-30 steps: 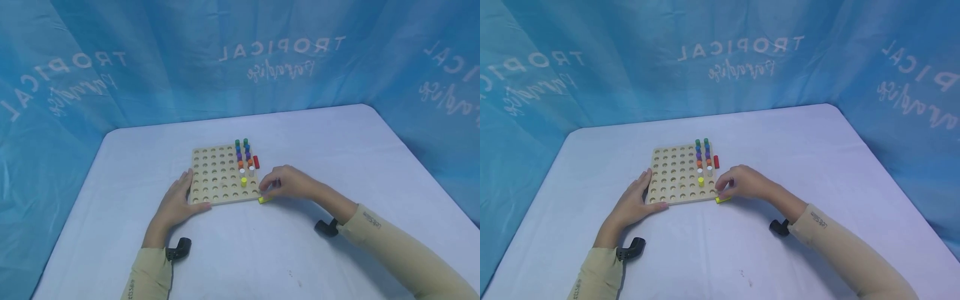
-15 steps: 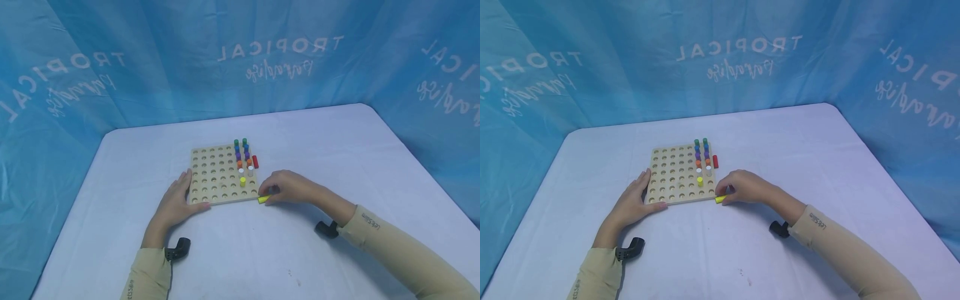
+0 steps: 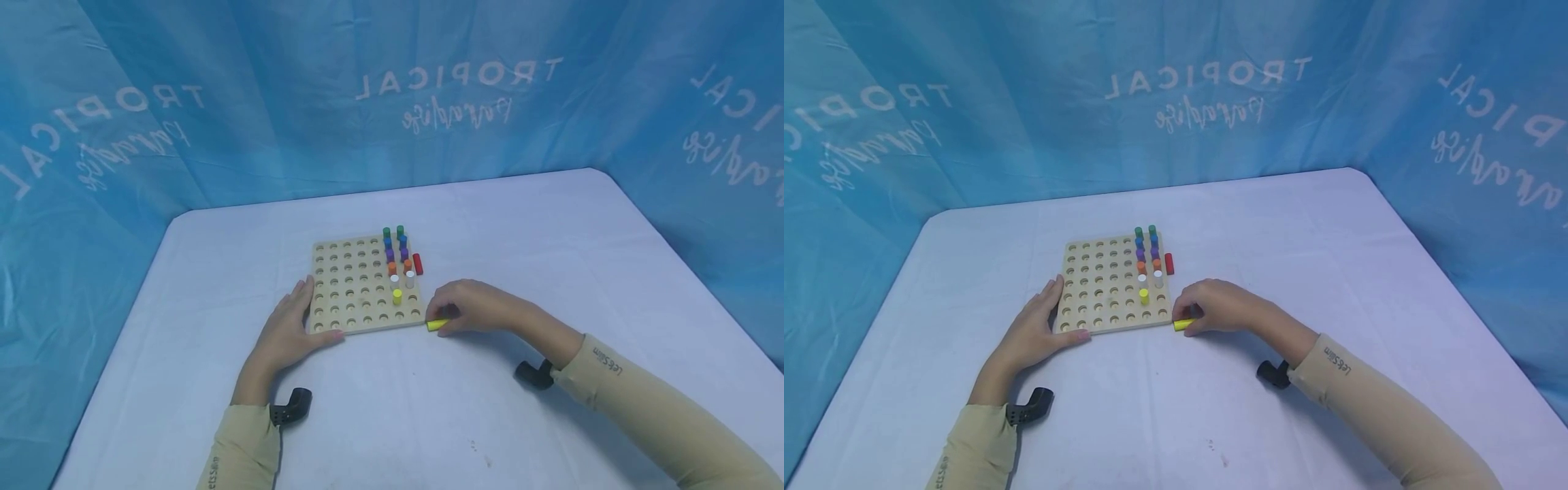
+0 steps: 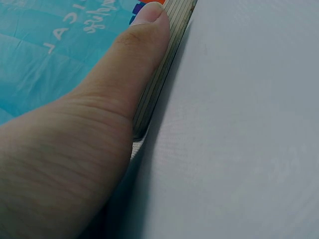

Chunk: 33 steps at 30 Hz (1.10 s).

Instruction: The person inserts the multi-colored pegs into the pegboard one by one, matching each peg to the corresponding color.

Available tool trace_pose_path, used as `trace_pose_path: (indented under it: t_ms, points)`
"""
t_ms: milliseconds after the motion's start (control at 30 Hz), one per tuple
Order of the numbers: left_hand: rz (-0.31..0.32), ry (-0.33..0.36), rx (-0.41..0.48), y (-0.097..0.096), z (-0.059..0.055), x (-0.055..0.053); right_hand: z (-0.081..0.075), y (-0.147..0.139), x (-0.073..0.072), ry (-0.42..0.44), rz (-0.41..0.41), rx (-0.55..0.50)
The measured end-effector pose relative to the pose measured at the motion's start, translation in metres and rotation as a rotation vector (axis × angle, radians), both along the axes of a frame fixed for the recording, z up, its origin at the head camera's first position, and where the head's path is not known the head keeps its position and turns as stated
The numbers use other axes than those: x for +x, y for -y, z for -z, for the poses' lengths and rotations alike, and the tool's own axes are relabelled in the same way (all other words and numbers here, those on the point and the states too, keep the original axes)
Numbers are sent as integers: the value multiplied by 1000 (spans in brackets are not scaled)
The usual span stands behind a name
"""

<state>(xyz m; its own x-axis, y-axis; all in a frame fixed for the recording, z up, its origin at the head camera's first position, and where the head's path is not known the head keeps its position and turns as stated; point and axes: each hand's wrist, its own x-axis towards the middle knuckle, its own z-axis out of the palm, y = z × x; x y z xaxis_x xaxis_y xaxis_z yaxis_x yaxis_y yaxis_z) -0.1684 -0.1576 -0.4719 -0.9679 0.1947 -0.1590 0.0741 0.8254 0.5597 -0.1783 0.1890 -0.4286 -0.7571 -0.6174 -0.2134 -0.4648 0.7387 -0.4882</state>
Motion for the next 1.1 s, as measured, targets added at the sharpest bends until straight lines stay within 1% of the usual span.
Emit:
trace_pose_path:
  t_ms: [333, 600, 733, 867, 1100]
  points:
    - [-1, -3, -13, -1, 0, 0, -2, -1, -1, 56, -35, 42]
    - [-5, -9, -9, 0, 1, 0, -2, -7, -1, 81, -41, -38]
    - [-4, -8, -5, 0, 1, 0, -3, -9, -2, 102, -12, -99]
    - [-2, -8, 1, 0, 1, 0, -5, -9, -4, 120, 37, -164]
    - [-5, -8, -1, -1, 0, 0, -7, -7, -8, 84, 132, -238]
